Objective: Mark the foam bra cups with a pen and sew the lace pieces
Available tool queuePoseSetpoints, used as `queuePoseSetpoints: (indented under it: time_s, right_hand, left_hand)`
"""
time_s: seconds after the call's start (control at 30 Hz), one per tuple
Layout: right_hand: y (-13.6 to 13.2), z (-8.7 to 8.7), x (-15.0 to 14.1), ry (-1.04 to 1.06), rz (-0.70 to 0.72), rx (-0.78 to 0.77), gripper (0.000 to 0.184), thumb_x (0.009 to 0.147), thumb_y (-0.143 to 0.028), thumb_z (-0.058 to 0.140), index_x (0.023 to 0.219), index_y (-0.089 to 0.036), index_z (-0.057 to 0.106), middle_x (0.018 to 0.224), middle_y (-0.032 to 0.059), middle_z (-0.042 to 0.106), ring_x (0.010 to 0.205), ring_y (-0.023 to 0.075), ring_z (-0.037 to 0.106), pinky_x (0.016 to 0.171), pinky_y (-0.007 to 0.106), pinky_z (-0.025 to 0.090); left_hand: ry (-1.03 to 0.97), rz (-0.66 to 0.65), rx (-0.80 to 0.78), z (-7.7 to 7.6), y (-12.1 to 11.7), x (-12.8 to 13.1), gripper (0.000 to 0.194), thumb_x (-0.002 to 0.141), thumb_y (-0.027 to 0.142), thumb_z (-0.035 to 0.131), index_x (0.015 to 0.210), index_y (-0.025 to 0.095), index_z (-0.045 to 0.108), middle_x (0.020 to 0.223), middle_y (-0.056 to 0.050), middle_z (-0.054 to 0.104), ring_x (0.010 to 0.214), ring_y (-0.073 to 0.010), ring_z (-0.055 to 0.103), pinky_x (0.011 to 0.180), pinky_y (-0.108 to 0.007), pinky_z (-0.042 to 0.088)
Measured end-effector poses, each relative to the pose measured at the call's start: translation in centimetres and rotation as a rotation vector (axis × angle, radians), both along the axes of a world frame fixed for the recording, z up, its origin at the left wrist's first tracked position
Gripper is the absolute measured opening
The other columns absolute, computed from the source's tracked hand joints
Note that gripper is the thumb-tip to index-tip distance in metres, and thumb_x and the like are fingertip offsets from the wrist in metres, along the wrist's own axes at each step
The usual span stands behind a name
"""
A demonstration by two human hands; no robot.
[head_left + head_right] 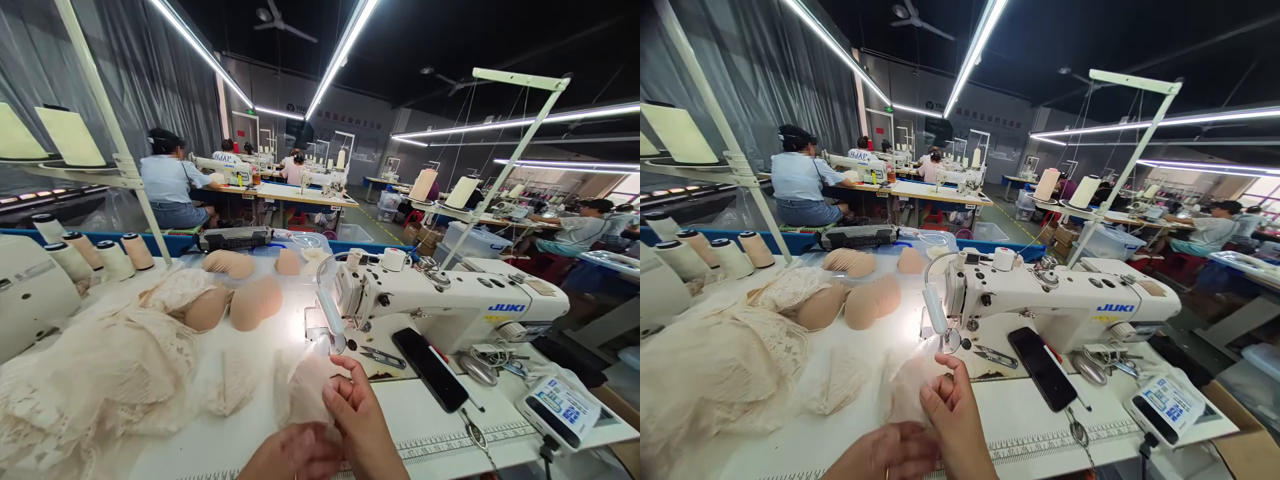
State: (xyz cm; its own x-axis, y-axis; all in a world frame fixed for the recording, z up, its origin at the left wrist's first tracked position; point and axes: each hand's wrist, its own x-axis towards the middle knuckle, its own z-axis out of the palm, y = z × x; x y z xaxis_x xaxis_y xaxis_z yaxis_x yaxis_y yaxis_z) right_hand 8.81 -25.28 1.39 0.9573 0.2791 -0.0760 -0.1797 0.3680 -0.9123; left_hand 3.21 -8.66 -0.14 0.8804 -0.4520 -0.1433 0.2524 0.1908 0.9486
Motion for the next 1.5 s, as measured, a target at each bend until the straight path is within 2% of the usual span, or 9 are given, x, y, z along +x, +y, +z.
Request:
queuePoseSetpoints:
  time_s: [0.1, 0.17, 0.27, 0.43, 0.63, 0.9, 1.27, 1.37, 1.5]
  right_hand:
    - [0.6, -1.6, -2.7, -0.033, -0.086, 0.017, 0.082, 0.076, -0.064, 0.093, 0.136, -0.030, 0.050, 0.077, -0.0052, 0.062, 0.062, 0.0147, 0.053, 0.062, 0.028, 0.041]
    - [0.9, -2.7, -3.9, -0.020, -0.104, 0.008, 0.086, 0.073, -0.066, 0.094, 0.137, -0.033, 0.047, 0.074, -0.0063, 0.059, 0.057, 0.0151, 0.053, 0.057, 0.028, 0.039]
    - [1.0, -3.3, -4.6, -0.026, -0.097, 0.009, 0.095, 0.072, -0.072, 0.092, 0.144, -0.033, 0.043, 0.078, -0.0026, 0.066, 0.064, 0.0221, 0.067, 0.062, 0.034, 0.053]
    - [0.6, -1.7, -4.7, -0.149, -0.128, -0.051, 0.092, 0.084, -0.071, 0.084, 0.155, -0.029, 0.042, 0.101, 0.0074, 0.080, 0.089, 0.0279, 0.077, 0.084, 0.040, 0.061]
    - [0.7, -1.8, -5.1, -0.175, -0.124, -0.066, 0.089, 0.089, -0.068, 0.080, 0.160, -0.031, 0.040, 0.106, 0.0079, 0.080, 0.090, 0.0286, 0.078, 0.087, 0.042, 0.064]
    - [-0.1, -1.9, -2.9, -0.128, -0.069, -0.044, 0.098, 0.084, -0.067, 0.087, 0.161, -0.028, 0.041, 0.101, 0.0089, 0.081, 0.087, 0.0297, 0.079, 0.085, 0.044, 0.065]
    - [-1.1, -1.3, -2.3, -0.065, -0.085, -0.014, 0.100, 0.081, -0.066, 0.089, 0.159, -0.025, 0.041, 0.104, 0.0105, 0.083, 0.094, 0.0315, 0.080, 0.092, 0.046, 0.063]
    - [-1.3, -1.7, -2.4, -0.061, -0.028, 0.004, 0.108, 0.081, -0.067, 0.089, 0.164, -0.027, 0.031, 0.105, 0.0091, 0.082, 0.096, 0.0308, 0.079, 0.094, 0.046, 0.061]
    - [-2.8, -2.9, -2.0, -0.090, 0.213, -0.013, 0.132, 0.073, -0.066, 0.094, 0.169, -0.029, 0.011, 0.106, 0.0065, 0.080, 0.092, 0.0280, 0.078, 0.084, 0.040, 0.060]
  left_hand:
    - [0.177, 0.358, -0.316, 2.5, -0.4, 0.6, 0.060, 0.077, 0.072, 0.082, 0.110, 0.022, 0.077, 0.118, -0.013, 0.082, 0.126, -0.0338, 0.072, 0.115, -0.044, 0.054]
    - [0.195, 0.522, -0.338, 3.9, -0.3, 0.9, 0.050, 0.075, 0.060, 0.091, 0.103, 0.020, 0.078, 0.107, -0.011, 0.084, 0.114, -0.0335, 0.076, 0.098, -0.040, 0.062]
    - [0.327, 0.617, -0.344, 5.0, -0.1, 0.8, 0.044, 0.076, 0.049, 0.096, 0.100, 0.016, 0.079, 0.101, -0.011, 0.084, 0.098, -0.0323, 0.079, 0.076, -0.034, 0.063]
    - [0.602, 0.460, -0.557, 6.2, 0.3, -0.1, 0.044, 0.084, 0.048, 0.090, 0.101, 0.008, 0.081, 0.096, -0.017, 0.084, 0.091, -0.0333, 0.080, 0.077, -0.035, 0.062]
    - [0.340, 0.467, -0.429, 6.3, 0.9, -0.5, 0.049, 0.077, 0.044, 0.098, 0.107, 0.007, 0.085, 0.097, -0.018, 0.084, 0.093, -0.0328, 0.079, 0.078, -0.033, 0.060]
    - [0.283, 0.466, -0.435, 5.6, 0.4, 0.3, 0.040, 0.088, 0.039, 0.090, 0.115, 0.010, 0.085, 0.108, -0.018, 0.083, 0.105, -0.0318, 0.077, 0.086, -0.032, 0.061]
    - [0.321, 0.445, -0.399, 5.8, -1.2, 2.0, 0.042, 0.083, 0.043, 0.092, 0.109, 0.012, 0.086, 0.097, -0.015, 0.084, 0.098, -0.0313, 0.079, 0.081, -0.031, 0.061]
    - [0.328, 0.453, -0.376, 6.1, -1.7, 2.4, 0.040, 0.080, 0.043, 0.094, 0.105, 0.012, 0.085, 0.091, -0.014, 0.084, 0.094, -0.0306, 0.079, 0.080, -0.031, 0.060]
    - [0.283, 0.385, -0.333, 8.1, -1.0, 2.6, 0.043, 0.080, 0.051, 0.092, 0.098, 0.013, 0.084, 0.086, -0.013, 0.082, 0.086, -0.0304, 0.078, 0.078, -0.033, 0.059]
